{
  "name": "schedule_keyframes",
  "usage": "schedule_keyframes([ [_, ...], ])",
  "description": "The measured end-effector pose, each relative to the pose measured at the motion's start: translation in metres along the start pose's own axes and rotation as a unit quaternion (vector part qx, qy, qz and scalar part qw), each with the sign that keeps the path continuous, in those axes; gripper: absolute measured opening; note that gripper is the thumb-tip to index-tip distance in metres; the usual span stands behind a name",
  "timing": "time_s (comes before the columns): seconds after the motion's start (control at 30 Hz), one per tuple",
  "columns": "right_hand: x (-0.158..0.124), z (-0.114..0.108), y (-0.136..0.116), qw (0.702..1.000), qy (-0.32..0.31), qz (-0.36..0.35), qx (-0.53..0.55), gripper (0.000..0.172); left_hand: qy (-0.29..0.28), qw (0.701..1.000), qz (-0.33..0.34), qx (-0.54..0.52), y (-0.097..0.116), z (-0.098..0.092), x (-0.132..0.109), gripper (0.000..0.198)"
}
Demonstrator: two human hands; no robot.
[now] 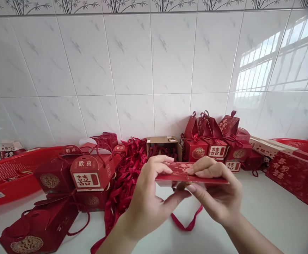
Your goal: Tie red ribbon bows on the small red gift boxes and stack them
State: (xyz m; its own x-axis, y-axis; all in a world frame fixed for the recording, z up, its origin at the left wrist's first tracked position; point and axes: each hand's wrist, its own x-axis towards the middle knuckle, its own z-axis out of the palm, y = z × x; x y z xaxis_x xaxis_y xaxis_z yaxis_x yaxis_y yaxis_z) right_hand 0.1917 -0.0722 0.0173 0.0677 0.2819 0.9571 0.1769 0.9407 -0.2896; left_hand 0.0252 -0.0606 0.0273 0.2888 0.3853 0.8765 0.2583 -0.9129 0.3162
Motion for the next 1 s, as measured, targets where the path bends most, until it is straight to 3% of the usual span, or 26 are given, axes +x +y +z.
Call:
schedule_keyframes([
  [0.13,0.001,-0.005,-0.001,0.995,-0.011,-0.082,-0.049,0.027,0.041,0.996,0.027,0.078,-0.002,-0.007,0.003,0.049],
  [0.23,0.004,-0.009,-0.001,0.994,0.005,-0.083,-0.07,0.027,0.017,0.993,-0.058,0.101,0.002,-0.02,0.006,0.049],
  [0.3,0.006,-0.011,0.001,0.993,0.016,-0.081,-0.081,0.028,-0.024,0.988,-0.09,0.124,0.005,-0.033,0.008,0.029],
  [0.37,0.008,-0.013,0.003,0.992,0.026,-0.077,-0.098,0.028,-0.059,0.984,-0.075,0.149,0.009,-0.047,0.011,0.007],
  [0.47,0.011,-0.014,0.005,0.989,0.01,-0.076,-0.122,0.026,-0.053,0.99,-0.031,0.129,0.014,-0.066,0.012,0.008],
  [0.53,0.012,-0.013,0.005,0.989,-0.05,-0.08,-0.117,0.025,-0.02,0.998,-0.004,0.065,0.019,-0.072,0.011,0.009],
  [0.63,0.01,-0.008,0.001,0.979,-0.155,-0.101,-0.082,0.025,0.042,0.997,0.001,-0.059,0.027,-0.068,0.008,0.01],
  [0.77,0.007,-0.002,-0.004,0.972,-0.189,-0.123,-0.061,0.025,0.101,0.973,-0.111,-0.175,0.032,-0.051,0.007,0.033],
  [0.87,0.007,-0.002,-0.005,0.971,-0.188,-0.127,-0.071,0.025,0.063,0.97,-0.164,-0.167,0.031,-0.045,0.008,0.029],
  [1.0,0.007,-0.003,-0.004,0.972,-0.185,-0.122,-0.078,0.024,-0.021,0.98,-0.167,-0.11,0.026,-0.048,0.006,0.005],
])
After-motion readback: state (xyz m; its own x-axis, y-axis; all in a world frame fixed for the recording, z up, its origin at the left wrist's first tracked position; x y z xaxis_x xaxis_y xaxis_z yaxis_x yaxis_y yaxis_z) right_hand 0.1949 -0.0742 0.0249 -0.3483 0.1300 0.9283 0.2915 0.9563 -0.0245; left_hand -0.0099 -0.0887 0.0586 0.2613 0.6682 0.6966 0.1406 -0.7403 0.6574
